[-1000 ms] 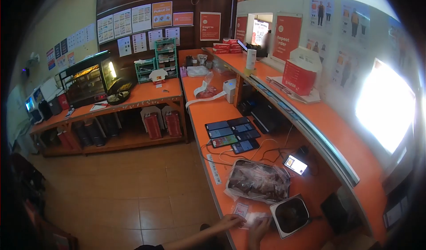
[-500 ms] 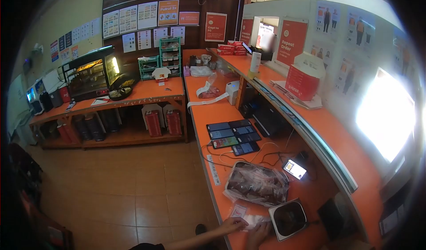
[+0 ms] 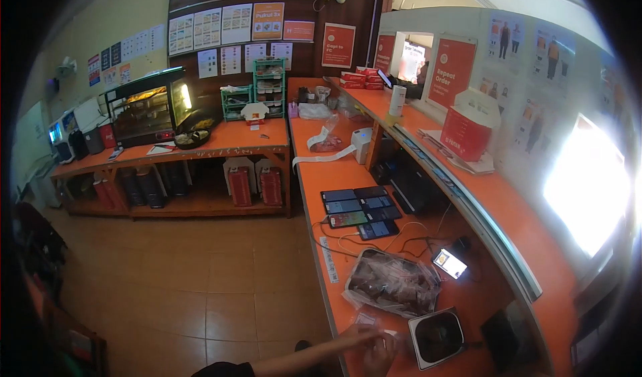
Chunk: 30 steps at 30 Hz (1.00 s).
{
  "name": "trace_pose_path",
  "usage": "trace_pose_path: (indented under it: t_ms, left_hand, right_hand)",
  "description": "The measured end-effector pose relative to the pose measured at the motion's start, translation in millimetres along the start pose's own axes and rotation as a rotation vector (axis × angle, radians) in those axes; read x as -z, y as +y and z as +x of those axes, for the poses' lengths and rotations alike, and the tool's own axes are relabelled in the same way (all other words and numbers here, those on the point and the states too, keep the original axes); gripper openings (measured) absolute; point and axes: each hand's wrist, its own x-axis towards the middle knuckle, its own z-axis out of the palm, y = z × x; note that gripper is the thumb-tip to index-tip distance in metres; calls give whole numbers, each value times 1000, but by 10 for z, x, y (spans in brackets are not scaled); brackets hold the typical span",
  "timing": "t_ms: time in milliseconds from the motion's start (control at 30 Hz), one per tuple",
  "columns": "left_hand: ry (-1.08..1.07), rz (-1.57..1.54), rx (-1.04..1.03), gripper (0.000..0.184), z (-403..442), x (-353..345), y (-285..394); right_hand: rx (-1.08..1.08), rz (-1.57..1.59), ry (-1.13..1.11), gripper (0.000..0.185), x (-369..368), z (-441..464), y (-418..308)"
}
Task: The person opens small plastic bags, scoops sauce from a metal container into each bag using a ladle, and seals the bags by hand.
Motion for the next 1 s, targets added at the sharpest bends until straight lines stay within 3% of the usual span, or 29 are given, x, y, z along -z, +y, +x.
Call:
trace_pose_path:
  t_ms: [33,67,133,200,267,333,367,500,567,600,633,700,767,800,867,933,1000]
  left_hand:
    - [20,74,-65,44,13,48,-51]
    - [40,148,-129,41,31,90,-93]
    - [36,212,-198,37,16,83,-65]
    - [29,276,-269,33,-7,65,-17]
    - [53,537,-306,25,-42,31,24]
    - [45,606,-435,24,1,60,8]
    - [37,675,-561,23,21,76,-8]
    - [-65,775,-603,21,-35,33,127]
    - [25,821,-924,23,13,-37,106]
    - [25,821,-924,23,-48,-146,150]
    - [321,1105,-980,24,-185,-324,247]
    - [634,1379,-1008,25,-280,-411,339]
    - [68,1479,-747,35,-312,-356,351]
    - [68,1477,-745,35,-287,-307,317]
    - [-250,1004,-378,36,-187,-175,254]
    - [-294,944,-433,34,-155,-116,284]
    - [-338,877,-479,34,-166,-105,272]
  right_hand:
    - [234,-235,15,22,30,32,-59]
    - [237,-231,12,22,46,25,-87]
    - [-330,438,50,17,44,20,-124]
    - [-362,415,90,20,-105,-161,305]
    - [-395,388,128,22,-48,-193,527]
    - [-415,371,-139,22,190,-116,455]
    - [-414,370,-139,22,266,-79,433]
    - [-419,436,-322,22,535,44,291]
    - [-447,400,-390,22,573,28,319]
    - [-448,356,-384,22,545,-23,395]
    - [-448,312,-377,21,509,-49,445]
    - [-367,276,-293,19,413,-64,456]
    - [-287,239,-208,16,413,-63,397]
    - [-233,169,-263,15,484,35,251]
    - [-177,99,-316,13,524,77,212]
    - [-217,317,-355,15,530,81,265]
    - [-262,309,-391,18,614,132,185]
